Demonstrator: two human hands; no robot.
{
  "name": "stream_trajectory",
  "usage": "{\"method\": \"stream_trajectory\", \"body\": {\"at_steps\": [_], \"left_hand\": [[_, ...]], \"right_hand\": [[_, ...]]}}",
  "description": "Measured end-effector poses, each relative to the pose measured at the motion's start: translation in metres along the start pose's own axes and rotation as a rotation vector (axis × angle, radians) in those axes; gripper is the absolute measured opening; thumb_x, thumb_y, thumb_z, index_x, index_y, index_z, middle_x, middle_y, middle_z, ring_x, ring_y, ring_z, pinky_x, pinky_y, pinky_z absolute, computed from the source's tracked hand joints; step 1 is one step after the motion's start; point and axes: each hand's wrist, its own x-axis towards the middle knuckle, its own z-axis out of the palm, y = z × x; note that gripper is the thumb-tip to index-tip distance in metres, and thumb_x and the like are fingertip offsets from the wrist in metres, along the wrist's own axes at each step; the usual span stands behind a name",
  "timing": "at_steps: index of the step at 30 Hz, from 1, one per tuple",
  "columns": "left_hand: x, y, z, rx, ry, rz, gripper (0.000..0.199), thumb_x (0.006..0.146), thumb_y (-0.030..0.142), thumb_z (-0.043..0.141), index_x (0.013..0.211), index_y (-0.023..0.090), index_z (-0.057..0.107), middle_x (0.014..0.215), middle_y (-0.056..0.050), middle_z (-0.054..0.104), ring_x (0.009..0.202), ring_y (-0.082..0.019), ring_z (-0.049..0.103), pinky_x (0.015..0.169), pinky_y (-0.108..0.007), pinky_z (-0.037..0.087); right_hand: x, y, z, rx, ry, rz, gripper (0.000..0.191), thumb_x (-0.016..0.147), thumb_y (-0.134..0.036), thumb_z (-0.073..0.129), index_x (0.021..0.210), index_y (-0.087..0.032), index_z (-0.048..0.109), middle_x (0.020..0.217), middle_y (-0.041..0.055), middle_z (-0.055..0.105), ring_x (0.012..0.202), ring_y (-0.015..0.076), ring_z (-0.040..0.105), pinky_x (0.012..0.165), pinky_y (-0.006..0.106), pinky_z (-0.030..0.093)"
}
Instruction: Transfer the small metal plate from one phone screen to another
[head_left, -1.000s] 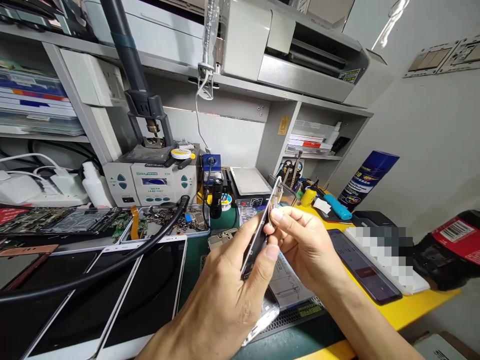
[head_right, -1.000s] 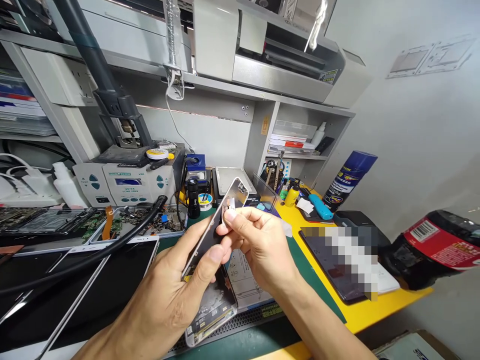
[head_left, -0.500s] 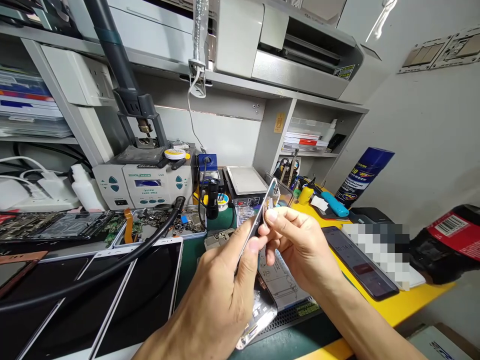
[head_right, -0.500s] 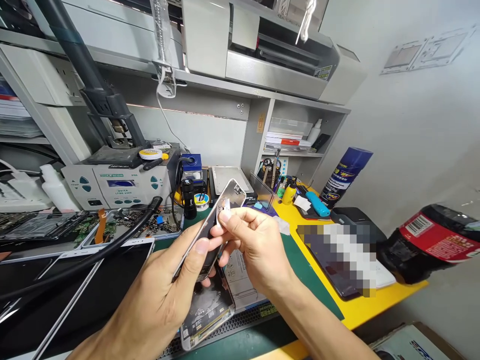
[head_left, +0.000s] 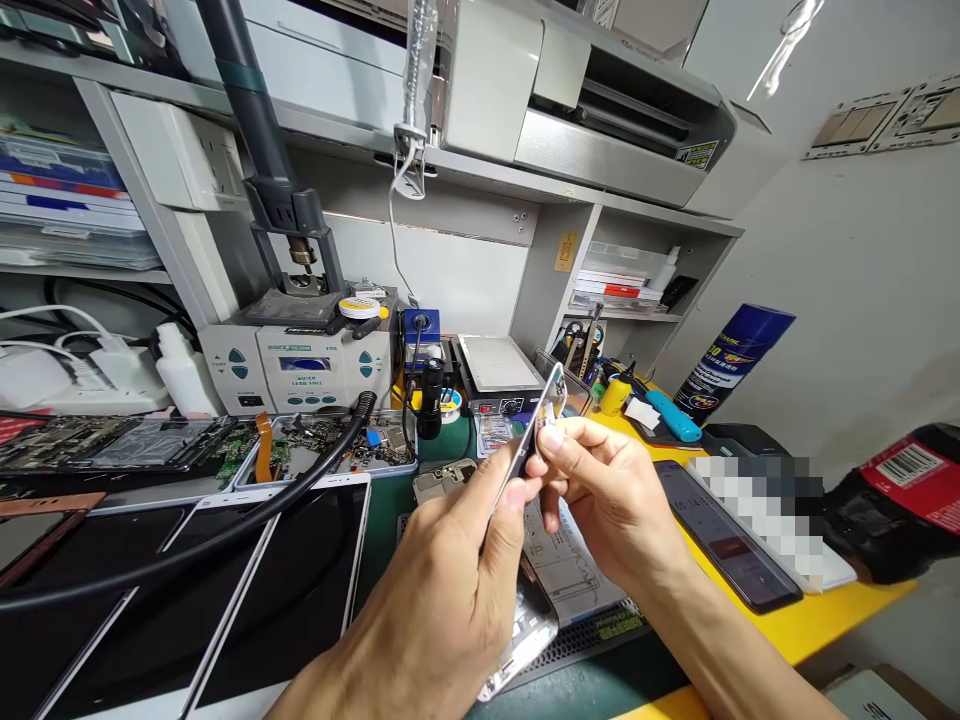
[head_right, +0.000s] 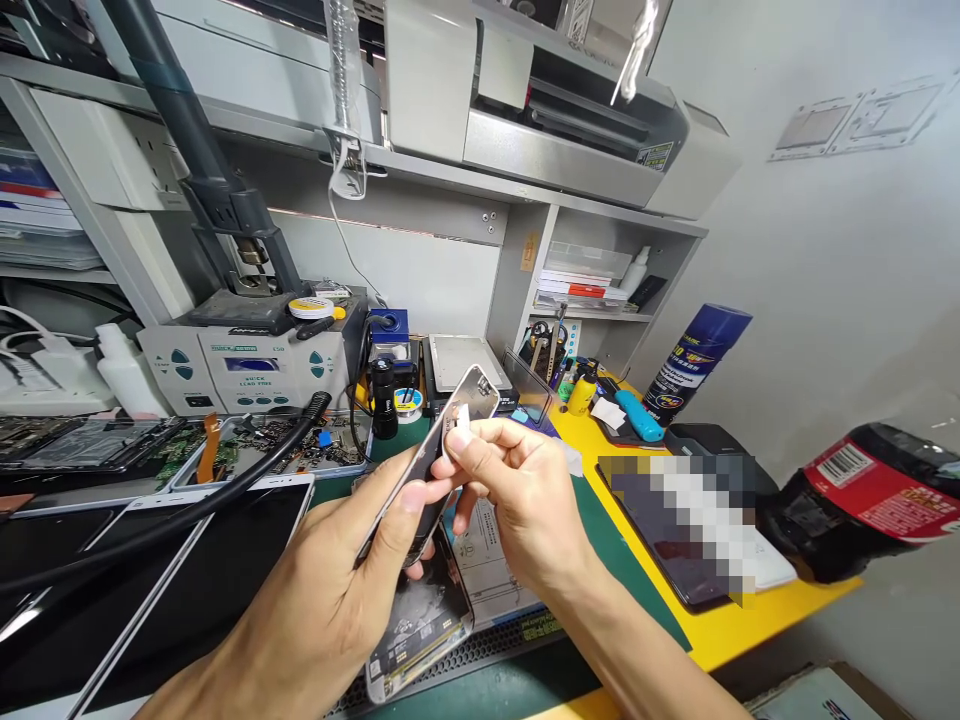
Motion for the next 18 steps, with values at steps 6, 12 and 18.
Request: {"method": "stream_trajectory", "body": {"at_steps": [6, 12, 18], "left_hand": [[-0.0028, 0.0016, -0.0006, -0.021, -0.008, -0.018, 0.026, 0.107, 0.026, 0.039, 0.125, 0.025, 0.057, 0.098, 0.002, 0.073, 0.079, -0.007, 0.068, 0.076, -0.017, 0.053], [-0.003, 0.0021, -0.0001, -0.008, -0.005, -0.039, 0.027, 0.107, 0.028, 0.037, 0.123, 0.023, 0.058, 0.095, 0.0, 0.073, 0.078, -0.01, 0.068, 0.068, -0.021, 0.053], [-0.003, 0.0013, -0.0002, 0.024, 0.007, -0.027, 0.026, 0.107, 0.027, 0.038, 0.121, 0.023, 0.059, 0.095, 0.0, 0.073, 0.074, -0.01, 0.067, 0.067, -0.021, 0.052]], "right_hand": [[0.001, 0.0009, 0.0002, 0.018, 0.016, 0.007, 0.023, 0.08, -0.033, 0.083, 0.072, -0.014, 0.073, 0.065, 0.0019, 0.072, 0.053, 0.0136, 0.07, 0.038, 0.016, 0.053], [0.002, 0.0013, -0.0007, 0.0, -0.014, -0.004, 0.02, 0.08, -0.032, 0.084, 0.073, -0.015, 0.074, 0.067, 0.0021, 0.072, 0.049, 0.0104, 0.064, 0.04, 0.017, 0.054], [0.0018, 0.0024, -0.0004, -0.014, -0.007, -0.001, 0.021, 0.082, -0.032, 0.082, 0.073, -0.015, 0.074, 0.068, 0.0026, 0.072, 0.054, 0.0128, 0.068, 0.04, 0.017, 0.054]]}}
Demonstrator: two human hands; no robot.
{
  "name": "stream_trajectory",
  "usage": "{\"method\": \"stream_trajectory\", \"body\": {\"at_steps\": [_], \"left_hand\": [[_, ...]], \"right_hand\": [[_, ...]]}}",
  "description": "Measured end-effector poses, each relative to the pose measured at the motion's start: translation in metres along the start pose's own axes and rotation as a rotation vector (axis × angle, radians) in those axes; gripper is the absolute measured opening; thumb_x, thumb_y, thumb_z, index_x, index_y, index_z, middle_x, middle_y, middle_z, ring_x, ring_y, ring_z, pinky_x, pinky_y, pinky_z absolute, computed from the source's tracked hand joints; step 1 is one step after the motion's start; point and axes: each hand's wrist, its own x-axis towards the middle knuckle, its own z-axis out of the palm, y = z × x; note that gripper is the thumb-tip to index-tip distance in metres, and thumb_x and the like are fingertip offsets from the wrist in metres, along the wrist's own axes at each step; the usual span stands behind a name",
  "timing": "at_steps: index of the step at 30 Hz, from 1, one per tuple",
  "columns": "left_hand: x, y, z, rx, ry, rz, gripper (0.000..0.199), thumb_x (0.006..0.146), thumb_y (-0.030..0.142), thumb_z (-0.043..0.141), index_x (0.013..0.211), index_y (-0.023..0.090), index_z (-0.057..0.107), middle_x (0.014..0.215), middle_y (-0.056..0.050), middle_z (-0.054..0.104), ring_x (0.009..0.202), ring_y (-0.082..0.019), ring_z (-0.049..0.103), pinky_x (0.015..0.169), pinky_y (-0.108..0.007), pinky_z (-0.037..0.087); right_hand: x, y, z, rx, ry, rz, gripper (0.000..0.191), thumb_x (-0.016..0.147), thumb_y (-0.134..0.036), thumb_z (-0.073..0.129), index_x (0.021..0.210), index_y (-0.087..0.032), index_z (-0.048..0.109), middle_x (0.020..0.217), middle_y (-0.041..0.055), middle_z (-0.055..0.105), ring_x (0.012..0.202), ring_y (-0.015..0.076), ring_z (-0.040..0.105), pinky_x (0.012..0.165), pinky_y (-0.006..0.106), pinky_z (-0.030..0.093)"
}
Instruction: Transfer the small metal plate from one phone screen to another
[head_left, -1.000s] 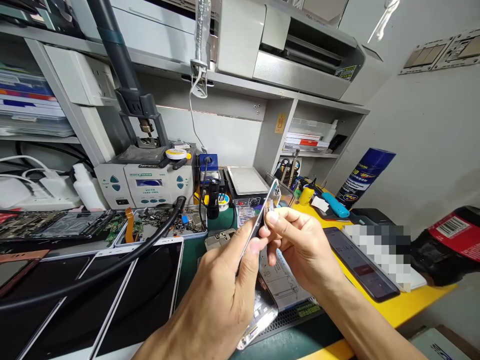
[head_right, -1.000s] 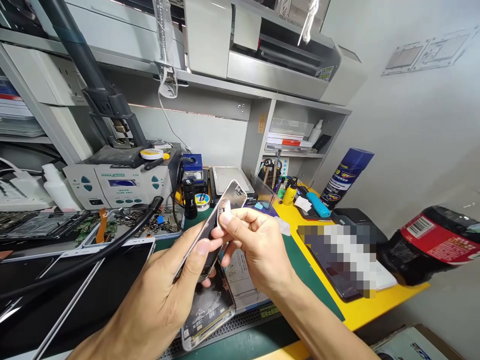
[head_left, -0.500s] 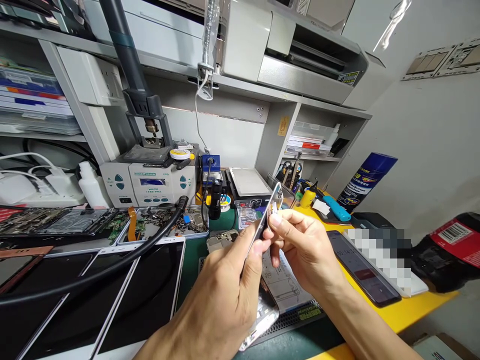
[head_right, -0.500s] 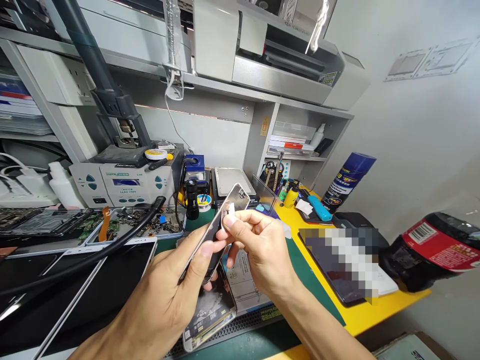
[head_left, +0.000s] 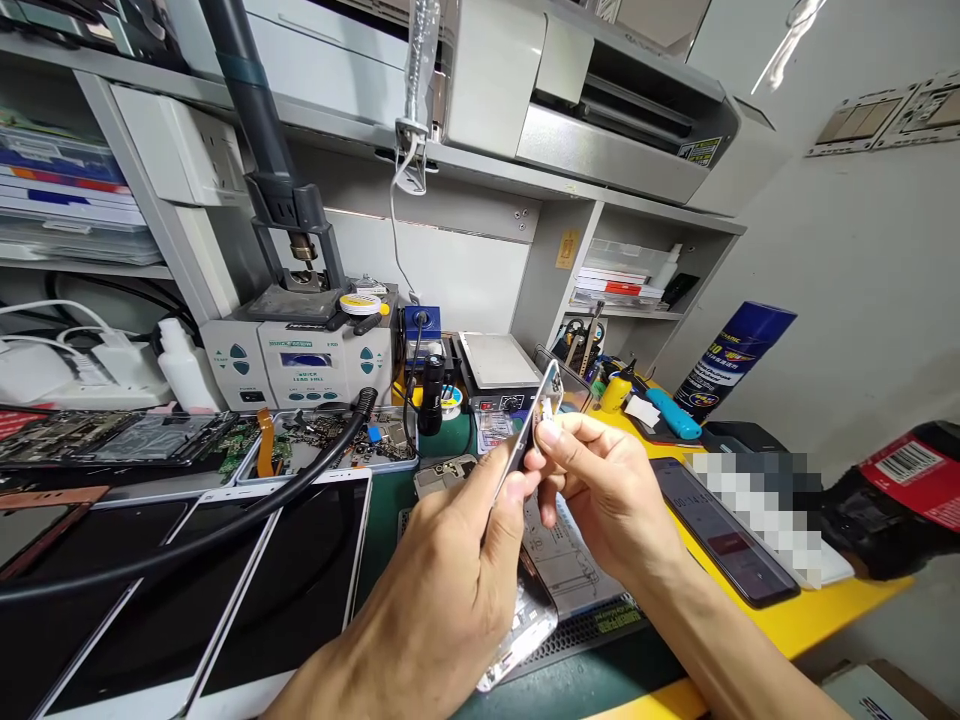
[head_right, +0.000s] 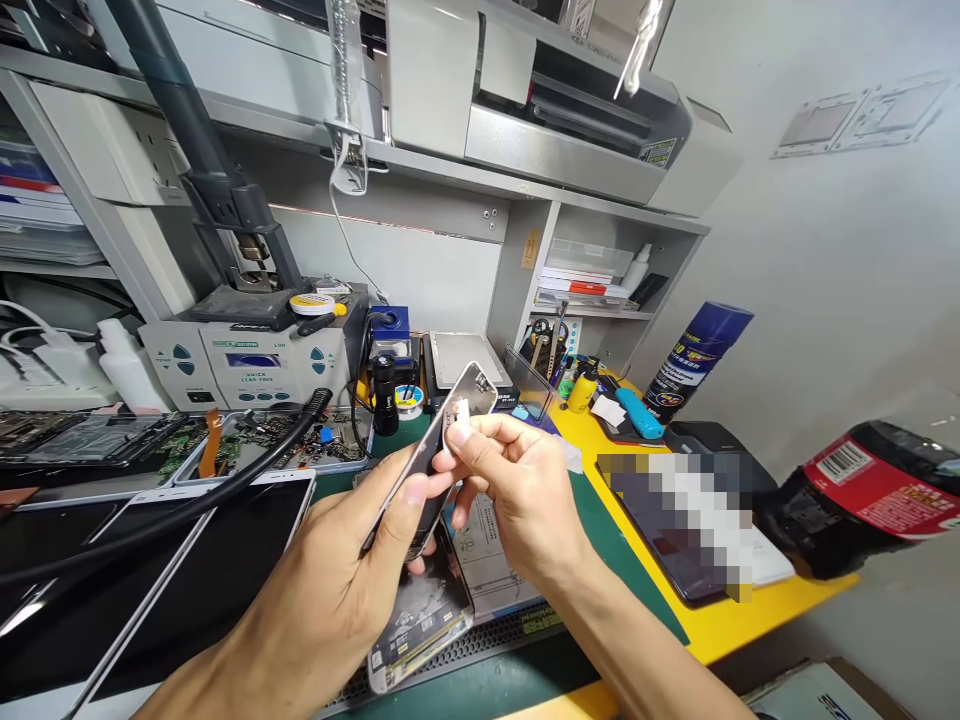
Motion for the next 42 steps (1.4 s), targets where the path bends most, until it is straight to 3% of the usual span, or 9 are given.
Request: {"method": "stream_trajectory", "body": {"at_steps": [17, 23, 28, 30, 38, 42], "left_hand": [[0.0017, 0.0006, 0.0008, -0.04, -0.016, -0.024, 0.029, 0.107, 0.029, 0.036, 0.119, 0.021, 0.06, 0.098, -0.003, 0.072, 0.079, -0.012, 0.068, 0.069, -0.023, 0.054], [0.0015, 0.0001, 0.0019, 0.033, 0.02, 0.071, 0.028, 0.107, 0.022, 0.038, 0.125, 0.022, 0.058, 0.086, 0.003, 0.07, 0.07, -0.008, 0.067, 0.064, -0.019, 0.053], [-0.0028, -0.0038, 0.006, 0.227, 0.145, 0.259, 0.039, 0.104, 0.014, 0.042, 0.142, 0.016, 0.049, 0.112, -0.005, 0.075, 0.098, -0.012, 0.074, 0.089, -0.02, 0.058], [-0.004, -0.0053, 0.0071, 0.309, 0.184, 0.326, 0.041, 0.102, 0.013, 0.043, 0.144, 0.011, 0.047, 0.114, -0.008, 0.075, 0.1, -0.014, 0.074, 0.092, -0.024, 0.059], [-0.005, -0.007, 0.0062, 0.458, 0.21, 0.439, 0.041, 0.097, 0.007, 0.045, 0.138, 0.004, 0.048, 0.11, -0.017, 0.075, 0.096, -0.024, 0.075, 0.087, -0.037, 0.065], [-0.0061, -0.0074, 0.0066, 0.499, 0.23, 0.467, 0.045, 0.096, 0.008, 0.045, 0.141, 0.006, 0.045, 0.108, -0.016, 0.075, 0.093, -0.025, 0.076, 0.082, -0.038, 0.067]], "right_hand": [[-0.0011, -0.0008, 0.0002, 0.003, 0.015, 0.015, 0.024, 0.079, -0.035, 0.084, 0.073, -0.015, 0.072, 0.066, 0.0022, 0.07, 0.056, 0.0148, 0.07, 0.038, 0.017, 0.052], [-0.0007, -0.0014, -0.0014, -0.019, -0.001, 0.001, 0.019, 0.08, -0.032, 0.084, 0.075, -0.016, 0.075, 0.066, 0.0022, 0.072, 0.055, 0.0143, 0.069, 0.039, 0.017, 0.053], [-0.0021, -0.0021, -0.0011, 0.028, -0.017, -0.029, 0.019, 0.082, -0.031, 0.082, 0.073, -0.016, 0.074, 0.064, 0.0011, 0.071, 0.053, 0.0142, 0.07, 0.041, 0.018, 0.055], [-0.0026, -0.0022, -0.0009, 0.049, -0.037, -0.04, 0.018, 0.083, -0.03, 0.081, 0.074, -0.016, 0.074, 0.064, 0.0008, 0.071, 0.053, 0.0139, 0.07, 0.042, 0.018, 0.055], [-0.0041, -0.002, -0.0034, 0.051, -0.112, -0.068, 0.016, 0.087, -0.026, 0.077, 0.075, -0.016, 0.074, 0.065, 0.0014, 0.072, 0.05, 0.0116, 0.068, 0.044, 0.017, 0.055], [-0.0048, -0.0014, -0.0045, 0.043, -0.116, -0.108, 0.015, 0.087, -0.026, 0.078, 0.075, -0.017, 0.074, 0.063, 0.001, 0.071, 0.05, 0.012, 0.068, 0.046, 0.019, 0.057]]}}
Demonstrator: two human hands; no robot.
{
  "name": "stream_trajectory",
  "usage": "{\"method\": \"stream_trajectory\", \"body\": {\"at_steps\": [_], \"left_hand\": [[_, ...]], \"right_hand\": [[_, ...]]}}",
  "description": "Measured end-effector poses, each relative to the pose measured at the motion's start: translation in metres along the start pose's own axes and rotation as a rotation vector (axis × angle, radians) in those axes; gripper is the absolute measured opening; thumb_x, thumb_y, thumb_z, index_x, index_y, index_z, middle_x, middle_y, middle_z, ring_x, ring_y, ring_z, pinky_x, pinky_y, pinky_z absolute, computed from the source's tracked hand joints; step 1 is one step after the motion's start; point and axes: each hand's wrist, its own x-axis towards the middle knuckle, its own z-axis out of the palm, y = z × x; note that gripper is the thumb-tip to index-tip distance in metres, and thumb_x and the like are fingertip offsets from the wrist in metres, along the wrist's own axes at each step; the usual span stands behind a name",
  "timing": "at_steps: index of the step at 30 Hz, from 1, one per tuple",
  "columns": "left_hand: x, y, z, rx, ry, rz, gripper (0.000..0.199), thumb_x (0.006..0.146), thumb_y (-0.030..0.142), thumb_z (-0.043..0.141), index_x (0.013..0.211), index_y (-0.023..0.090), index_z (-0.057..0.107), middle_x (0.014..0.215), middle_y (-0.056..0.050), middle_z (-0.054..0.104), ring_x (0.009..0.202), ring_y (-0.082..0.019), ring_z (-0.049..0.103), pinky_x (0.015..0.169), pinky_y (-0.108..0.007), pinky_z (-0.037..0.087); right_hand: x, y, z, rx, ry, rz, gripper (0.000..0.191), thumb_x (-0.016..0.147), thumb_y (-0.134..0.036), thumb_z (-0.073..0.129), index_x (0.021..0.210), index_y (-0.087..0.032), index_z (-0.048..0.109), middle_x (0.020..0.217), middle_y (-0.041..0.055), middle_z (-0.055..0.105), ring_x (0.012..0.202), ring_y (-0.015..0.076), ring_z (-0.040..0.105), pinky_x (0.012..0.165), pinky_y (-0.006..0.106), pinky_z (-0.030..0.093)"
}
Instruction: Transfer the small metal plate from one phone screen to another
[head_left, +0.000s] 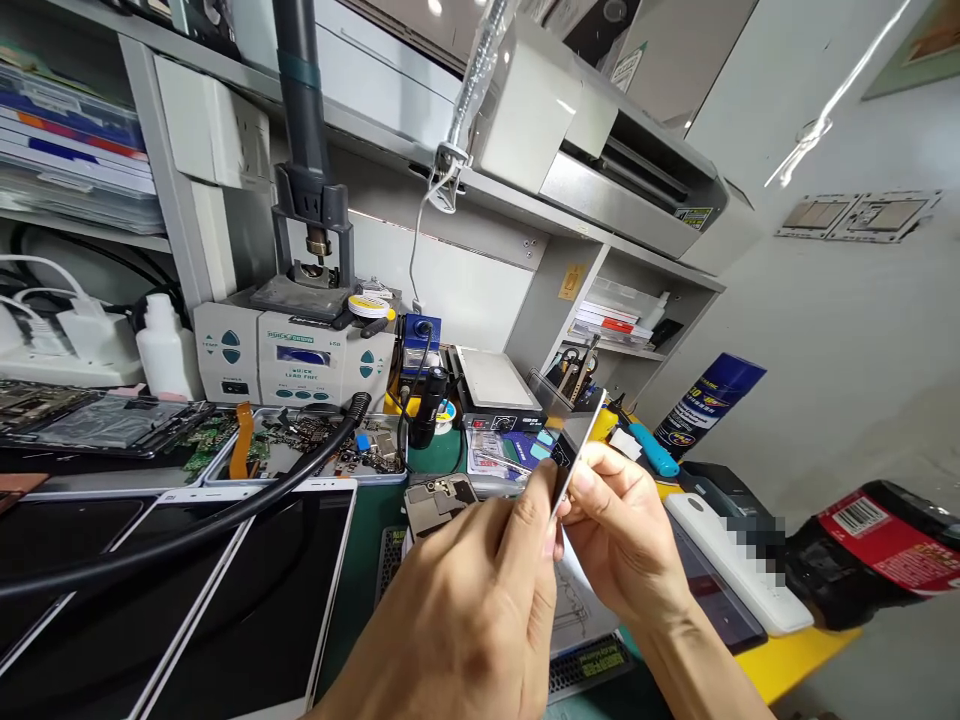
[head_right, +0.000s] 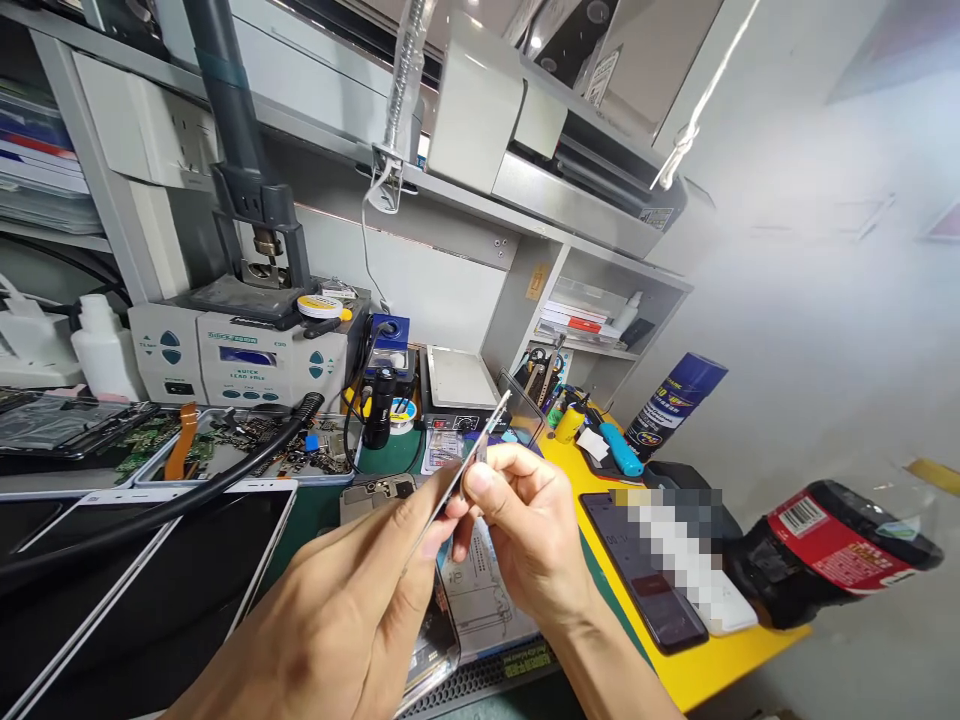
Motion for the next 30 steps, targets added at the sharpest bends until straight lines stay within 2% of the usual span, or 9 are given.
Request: {"method": "stream_trajectory", "body": {"at_steps": [3, 7, 13, 22, 26, 30], "left_hand": [[-0.0001, 0.0005, 0.0002, 0.01, 0.028, 0.004, 0.043, 0.096, 0.008, 0.046, 0.139, 0.007, 0.047, 0.104, -0.015, 0.075, 0.09, -0.025, 0.076, 0.079, -0.038, 0.068], [0.0008, 0.0004, 0.0014, -0.043, 0.012, -0.016, 0.04, 0.096, 0.008, 0.046, 0.136, 0.008, 0.05, 0.102, -0.014, 0.075, 0.089, -0.024, 0.076, 0.078, -0.038, 0.068], [0.0015, -0.0003, 0.0017, -0.054, -0.009, -0.025, 0.044, 0.097, 0.008, 0.044, 0.141, 0.005, 0.046, 0.106, -0.015, 0.075, 0.092, -0.024, 0.075, 0.078, -0.04, 0.068], [0.0027, -0.0001, -0.0014, -0.099, -0.027, -0.04, 0.039, 0.098, 0.01, 0.045, 0.137, 0.005, 0.052, 0.105, -0.014, 0.076, 0.092, -0.023, 0.076, 0.082, -0.037, 0.067], [0.0036, 0.0006, -0.0028, -0.043, 0.006, -0.021, 0.037, 0.099, 0.009, 0.042, 0.134, 0.005, 0.052, 0.104, -0.015, 0.077, 0.088, -0.023, 0.076, 0.08, -0.037, 0.067], [0.0043, 0.0022, -0.0038, -0.038, 0.028, -0.049, 0.038, 0.1, 0.01, 0.042, 0.137, 0.009, 0.048, 0.103, -0.011, 0.077, 0.085, -0.021, 0.077, 0.08, -0.035, 0.066]], "right_hand": [[-0.0012, -0.0002, -0.0009, -0.006, -0.012, -0.007, 0.014, 0.087, -0.026, 0.077, 0.076, -0.017, 0.075, 0.063, 0.001, 0.072, 0.051, 0.0122, 0.068, 0.047, 0.019, 0.057], [-0.0019, 0.0007, -0.0014, 0.0, -0.001, -0.004, 0.011, 0.087, -0.024, 0.077, 0.079, -0.017, 0.075, 0.065, 0.0006, 0.072, 0.051, 0.0114, 0.068, 0.047, 0.019, 0.057], [0.0006, 0.0027, 0.001, 0.009, 0.016, 0.025, 0.021, 0.089, -0.029, 0.075, 0.072, -0.016, 0.072, 0.06, 0.0016, 0.07, 0.048, 0.0102, 0.065, 0.046, 0.017, 0.055], [-0.0004, 0.0022, 0.0002, 0.0, 0.015, 0.005, 0.019, 0.088, -0.027, 0.076, 0.074, -0.016, 0.073, 0.062, 0.0017, 0.07, 0.05, 0.0113, 0.066, 0.045, 0.018, 0.055], [-0.001, 0.0022, 0.0013, -0.002, 0.019, -0.004, 0.018, 0.088, -0.028, 0.076, 0.075, -0.016, 0.073, 0.062, 0.0009, 0.07, 0.05, 0.0111, 0.066, 0.044, 0.017, 0.055], [-0.0012, 0.0019, -0.0002, -0.02, 0.002, -0.005, 0.013, 0.087, -0.025, 0.077, 0.078, -0.016, 0.074, 0.067, 0.0015, 0.072, 0.053, 0.0128, 0.069, 0.045, 0.019, 0.056]]}}
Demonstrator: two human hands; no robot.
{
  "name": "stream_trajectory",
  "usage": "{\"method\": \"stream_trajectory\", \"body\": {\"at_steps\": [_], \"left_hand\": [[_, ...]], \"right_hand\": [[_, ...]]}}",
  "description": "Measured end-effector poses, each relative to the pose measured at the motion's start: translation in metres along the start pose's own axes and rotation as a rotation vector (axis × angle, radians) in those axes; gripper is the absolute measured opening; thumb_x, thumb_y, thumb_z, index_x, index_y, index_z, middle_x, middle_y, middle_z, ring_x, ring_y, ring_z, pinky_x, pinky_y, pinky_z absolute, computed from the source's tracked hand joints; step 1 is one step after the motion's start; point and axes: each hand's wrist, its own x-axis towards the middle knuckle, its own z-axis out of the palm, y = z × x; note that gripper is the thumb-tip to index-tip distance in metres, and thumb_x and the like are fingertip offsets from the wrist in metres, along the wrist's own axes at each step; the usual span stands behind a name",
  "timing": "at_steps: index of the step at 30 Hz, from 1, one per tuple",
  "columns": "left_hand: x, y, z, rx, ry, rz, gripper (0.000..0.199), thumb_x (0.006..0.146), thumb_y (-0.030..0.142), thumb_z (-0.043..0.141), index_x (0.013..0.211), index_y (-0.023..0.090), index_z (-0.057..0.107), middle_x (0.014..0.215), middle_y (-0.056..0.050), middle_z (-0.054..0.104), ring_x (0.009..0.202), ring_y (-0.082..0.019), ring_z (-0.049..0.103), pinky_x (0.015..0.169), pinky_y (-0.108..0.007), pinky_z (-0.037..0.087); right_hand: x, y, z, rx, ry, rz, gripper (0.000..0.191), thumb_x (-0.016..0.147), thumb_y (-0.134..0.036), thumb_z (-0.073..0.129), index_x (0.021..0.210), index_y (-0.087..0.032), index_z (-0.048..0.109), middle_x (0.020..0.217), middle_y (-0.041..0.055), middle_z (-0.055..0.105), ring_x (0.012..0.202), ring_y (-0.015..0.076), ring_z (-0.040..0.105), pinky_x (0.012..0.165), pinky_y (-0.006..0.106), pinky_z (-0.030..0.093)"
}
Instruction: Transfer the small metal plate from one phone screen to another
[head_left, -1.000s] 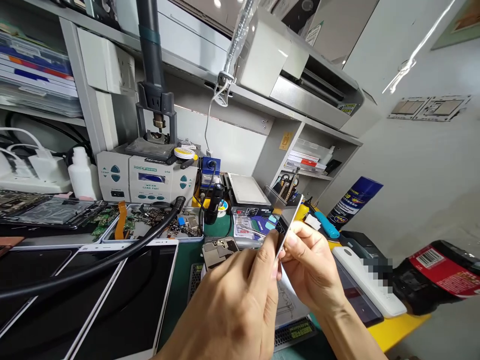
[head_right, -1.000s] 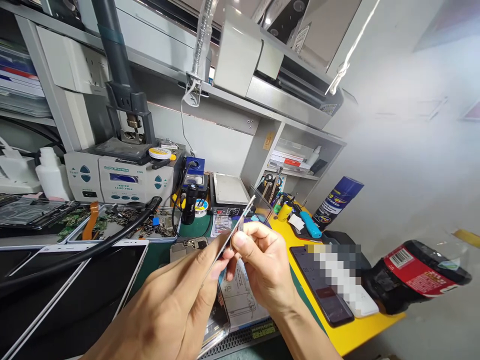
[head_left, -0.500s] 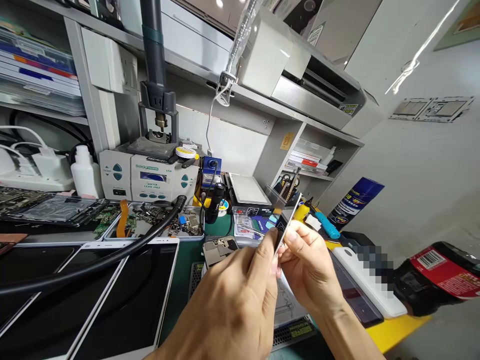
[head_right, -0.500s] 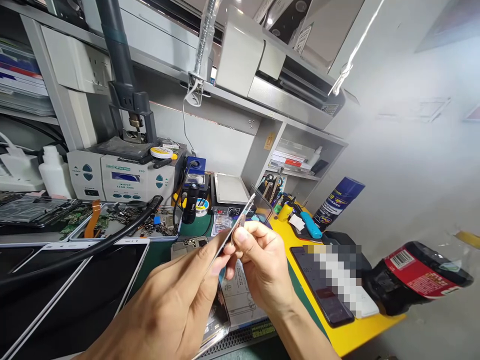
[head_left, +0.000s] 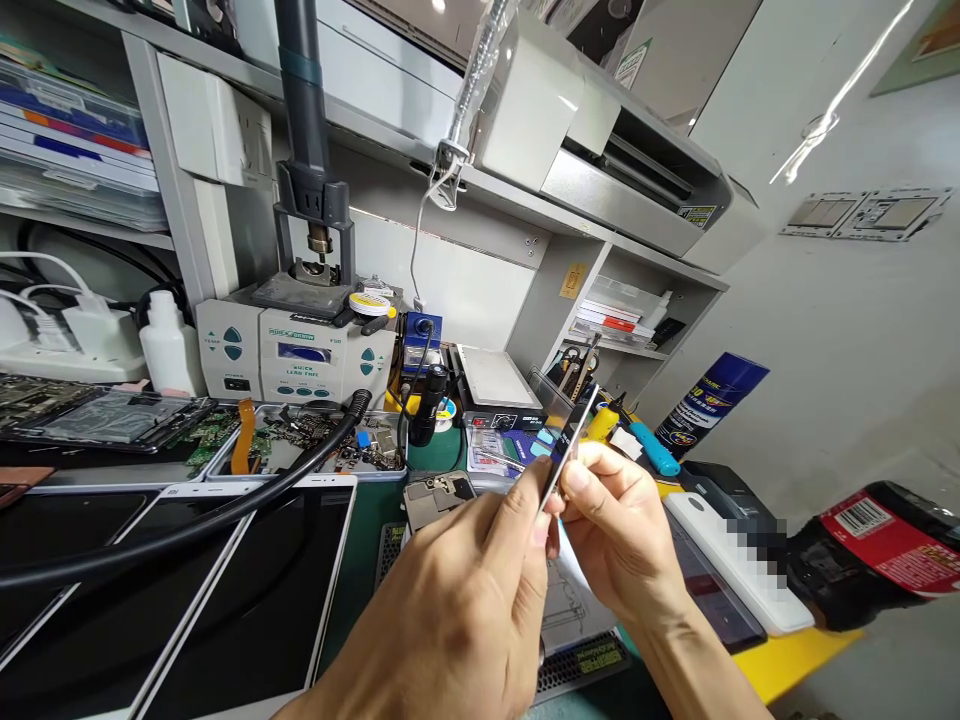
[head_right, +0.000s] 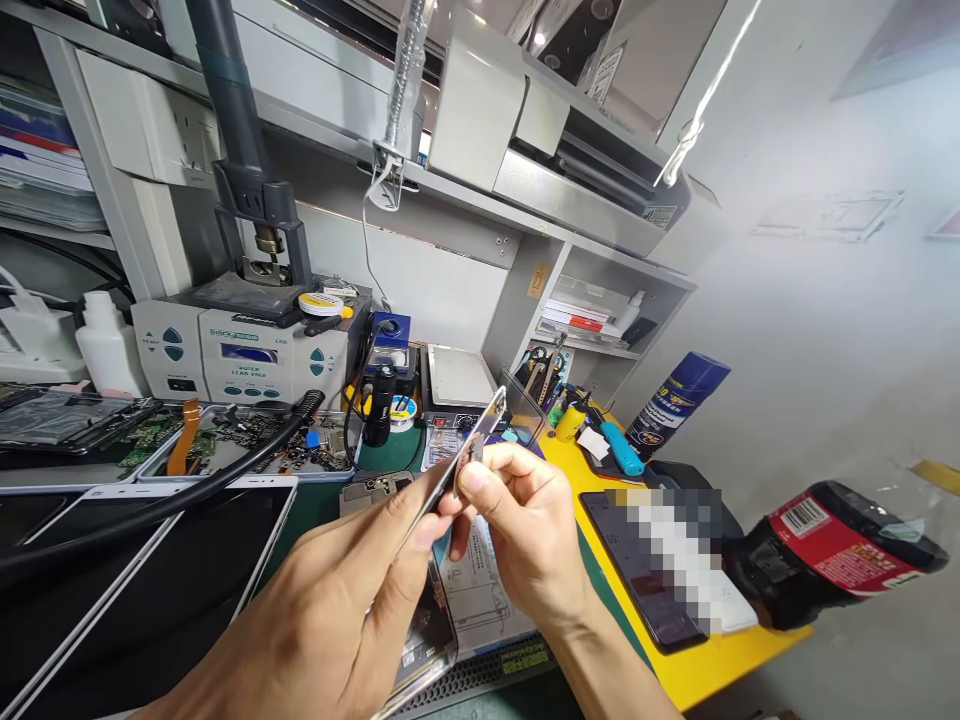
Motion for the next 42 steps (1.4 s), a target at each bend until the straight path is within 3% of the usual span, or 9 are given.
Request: {"method": "stream_trajectory", "body": {"at_steps": [5, 12, 16, 22, 30, 33, 36, 42], "left_hand": [[-0.002, 0.001, 0.004, -0.042, -0.012, -0.017, 0.041, 0.099, 0.011, 0.045, 0.14, 0.011, 0.048, 0.104, -0.007, 0.076, 0.089, -0.017, 0.076, 0.082, -0.028, 0.065], [-0.003, -0.003, 0.005, -0.036, -0.042, -0.027, 0.047, 0.102, 0.012, 0.042, 0.149, 0.01, 0.038, 0.116, -0.01, 0.074, 0.098, -0.014, 0.074, 0.087, -0.023, 0.062], [-0.004, -0.007, 0.004, -0.036, -0.123, 0.003, 0.051, 0.102, 0.013, 0.04, 0.152, 0.01, 0.034, 0.121, -0.013, 0.071, 0.104, -0.019, 0.071, 0.092, -0.032, 0.063], [-0.003, -0.005, 0.0, 0.131, -0.132, 0.089, 0.064, 0.093, 0.008, 0.044, 0.155, 0.007, 0.031, 0.122, -0.02, 0.066, 0.108, -0.03, 0.068, 0.087, -0.045, 0.064], [0.002, -0.004, -0.005, 0.24, -0.158, 0.129, 0.06, 0.094, 0.01, 0.036, 0.154, 0.012, 0.041, 0.116, -0.019, 0.071, 0.1, -0.031, 0.072, 0.081, -0.048, 0.065], [0.002, -0.001, -0.006, 0.171, -0.127, 0.067, 0.051, 0.103, 0.027, 0.039, 0.152, 0.015, 0.045, 0.112, -0.017, 0.072, 0.098, -0.03, 0.072, 0.08, -0.045, 0.065], [0.003, 0.002, -0.007, -0.007, -0.084, -0.056, 0.058, 0.102, 0.05, 0.043, 0.151, 0.018, 0.048, 0.113, -0.015, 0.073, 0.099, -0.028, 0.073, 0.081, -0.039, 0.065], [0.006, 0.004, -0.006, -0.312, -0.07, -0.306, 0.044, 0.101, 0.037, 0.038, 0.138, 0.029, 0.06, 0.117, -0.009, 0.076, 0.104, -0.026, 0.074, 0.084, -0.035, 0.064]], "right_hand": [[0.001, 0.001, -0.001, 0.003, 0.018, 0.012, 0.02, 0.089, -0.03, 0.076, 0.074, -0.016, 0.072, 0.063, 0.0008, 0.07, 0.051, 0.0117, 0.068, 0.045, 0.018, 0.055], [0.002, 0.001, 0.0, -0.001, 0.04, 0.02, 0.016, 0.087, -0.029, 0.078, 0.078, -0.016, 0.074, 0.064, 0.0009, 0.071, 0.05, 0.0102, 0.066, 0.045, 0.018, 0.056], [0.002, -0.001, 0.0, 0.005, 0.037, 0.009, 0.017, 0.086, -0.029, 0.078, 0.076, -0.016, 0.074, 0.063, 0.001, 0.071, 0.049, 0.0118, 0.066, 0.044, 0.019, 0.055], [0.0, -0.003, -0.004, -0.006, 0.036, -0.014, 0.014, 0.08, -0.031, 0.083, 0.08, -0.019, 0.077, 0.061, 0.0009, 0.069, 0.047, 0.0117, 0.063, 0.043, 0.02, 0.054], [-0.003, -0.007, -0.006, -0.118, 0.092, -0.016, 0.019, 0.073, -0.039, 0.088, 0.081, -0.025, 0.078, 0.059, 0.003, 0.069, 0.045, 0.0182, 0.061, 0.042, 0.03, 0.052], [-0.003, -0.01, -0.005, -0.105, 0.096, -0.014, 0.018, 0.073, -0.038, 0.088, 0.079, -0.024, 0.077, 0.064, 0.0031, 0.072, 0.049, 0.0171, 0.064, 0.046, 0.028, 0.054], [-0.002, -0.01, -0.004, -0.042, 0.053, 0.026, 0.014, 0.08, -0.033, 0.083, 0.079, -0.022, 0.074, 0.066, 0.0023, 0.072, 0.047, 0.0145, 0.065, 0.043, 0.023, 0.053], [0.001, -0.008, -0.001, -0.019, 0.063, 0.069, 0.014, 0.083, -0.029, 0.081, 0.079, -0.017, 0.074, 0.066, 0.0032, 0.074, 0.051, 0.0144, 0.069, 0.044, 0.021, 0.055]]}}
